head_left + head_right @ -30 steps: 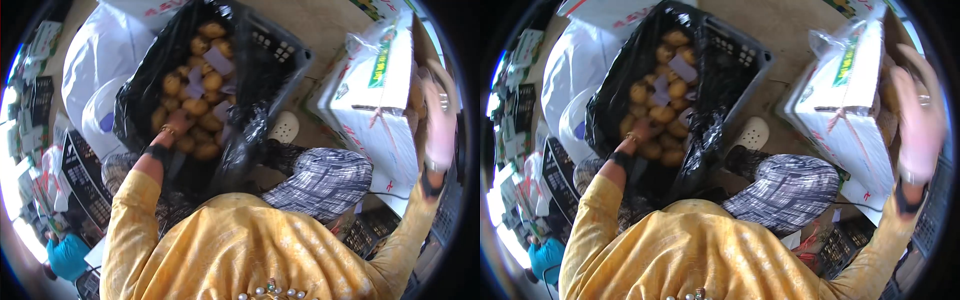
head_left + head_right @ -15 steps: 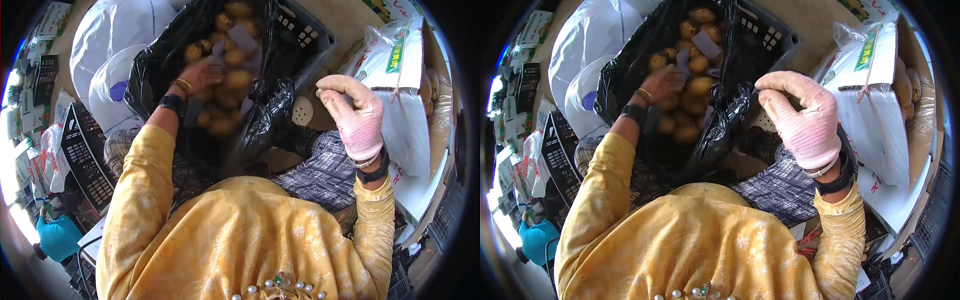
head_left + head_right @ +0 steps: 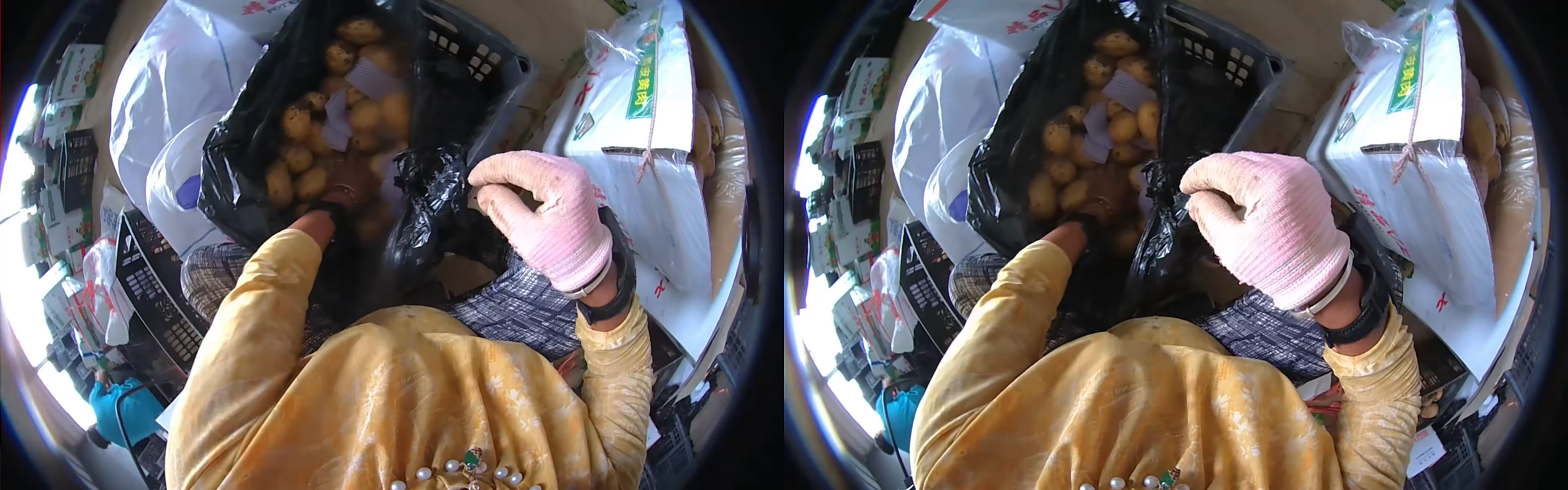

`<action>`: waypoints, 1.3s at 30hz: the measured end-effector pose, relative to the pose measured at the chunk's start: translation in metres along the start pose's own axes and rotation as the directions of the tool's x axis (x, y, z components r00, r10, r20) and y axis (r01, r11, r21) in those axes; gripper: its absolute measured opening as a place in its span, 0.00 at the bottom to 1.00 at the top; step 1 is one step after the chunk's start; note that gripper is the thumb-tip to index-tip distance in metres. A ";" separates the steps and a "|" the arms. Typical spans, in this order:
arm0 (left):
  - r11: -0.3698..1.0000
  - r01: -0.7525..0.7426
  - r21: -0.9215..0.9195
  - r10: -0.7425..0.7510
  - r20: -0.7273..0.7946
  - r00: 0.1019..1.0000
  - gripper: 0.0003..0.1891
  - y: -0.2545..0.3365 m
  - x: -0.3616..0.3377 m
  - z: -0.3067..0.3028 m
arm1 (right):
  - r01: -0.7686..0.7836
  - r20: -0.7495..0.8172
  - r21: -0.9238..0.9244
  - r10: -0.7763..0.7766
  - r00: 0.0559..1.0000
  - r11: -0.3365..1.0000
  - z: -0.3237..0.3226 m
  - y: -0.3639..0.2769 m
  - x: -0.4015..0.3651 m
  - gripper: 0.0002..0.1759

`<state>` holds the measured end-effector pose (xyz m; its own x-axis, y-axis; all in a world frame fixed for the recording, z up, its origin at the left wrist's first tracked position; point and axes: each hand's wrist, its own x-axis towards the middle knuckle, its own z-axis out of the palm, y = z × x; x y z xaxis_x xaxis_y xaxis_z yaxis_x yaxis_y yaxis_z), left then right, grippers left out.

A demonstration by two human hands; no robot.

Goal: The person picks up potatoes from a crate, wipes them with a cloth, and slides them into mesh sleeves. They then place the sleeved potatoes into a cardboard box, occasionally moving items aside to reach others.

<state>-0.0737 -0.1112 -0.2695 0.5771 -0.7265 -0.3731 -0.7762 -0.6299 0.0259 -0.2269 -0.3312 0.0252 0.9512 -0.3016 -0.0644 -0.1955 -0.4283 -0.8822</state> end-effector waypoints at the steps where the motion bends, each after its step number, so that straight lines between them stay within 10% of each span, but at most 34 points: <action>1: 1.000 -0.001 -0.004 0.001 -0.002 1.000 0.23 0.003 0.000 -0.010 | -0.086 0.018 0.021 0.085 0.996 0.996 -0.002 0.002 -0.001 0.02; 5: 0.999 -0.040 -0.029 0.039 -0.020 0.999 0.29 -0.013 0.009 0.013 | 0.214 -0.063 -0.096 -0.221 0.973 0.972 -0.005 0.011 0.001 0.03; 14: 0.988 -0.120 0.098 0.118 0.025 0.993 0.23 0.002 0.002 -0.054 | 0.094 0.039 -0.165 -0.089 0.995 0.982 -0.009 0.014 -0.007 0.06; 17: 0.993 -0.098 -0.065 0.116 0.440 0.890 0.25 -0.034 -0.005 -0.100 | 0.023 0.034 -0.072 -0.021 0.999 0.997 -0.003 0.017 -0.006 0.07; 20: 0.304 0.152 -0.941 0.027 0.168 0.985 0.21 -0.030 -0.041 -0.191 | -0.245 0.118 0.284 0.219 0.968 0.927 0.001 0.010 0.001 0.24; 22: 0.081 -0.087 -0.993 -0.078 -0.093 0.993 0.25 0.012 -0.067 -0.242 | -0.089 0.005 0.382 0.095 0.996 0.920 0.015 0.018 0.007 0.49; 25: 0.022 -0.491 -0.871 0.014 -0.491 0.871 0.36 0.061 -0.085 -0.268 | 0.120 -0.090 0.823 -0.081 0.993 0.555 0.024 -0.006 0.008 0.43; 28: -0.255 -0.364 -0.896 0.138 -0.407 0.903 0.26 0.047 -0.077 -0.299 | 0.146 -0.146 0.947 -0.021 0.989 0.287 -0.010 0.000 0.005 0.33; 30: 0.015 -0.399 -0.917 -0.243 -0.391 0.888 0.18 0.014 -0.035 -0.276 | 0.138 -0.134 0.966 -0.030 0.990 0.219 -0.023 0.003 0.001 0.35; 32: 0.837 -0.039 -0.546 -0.286 -0.497 0.820 0.17 -0.034 0.007 -0.222 | 0.174 -0.206 0.855 0.011 0.978 0.488 -0.033 0.001 -0.003 0.40; 36: 0.908 0.321 -0.268 -0.376 -0.187 0.907 0.20 -0.085 0.089 -0.089 | -0.173 0.090 0.875 0.200 0.976 0.452 -0.032 0.009 0.002 0.44; 39: 0.940 0.244 -0.239 -0.318 -0.352 0.880 0.18 -0.083 0.107 -0.040 | -0.173 0.130 0.898 0.134 0.983 0.403 -0.034 0.012 0.005 0.46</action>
<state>0.0631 -0.1477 -0.2744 0.8445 -0.5355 -0.0106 -0.5276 -0.8352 0.1552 -0.2328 -0.3671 0.0303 0.9394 -0.2431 -0.2416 -0.0295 0.6449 -0.7637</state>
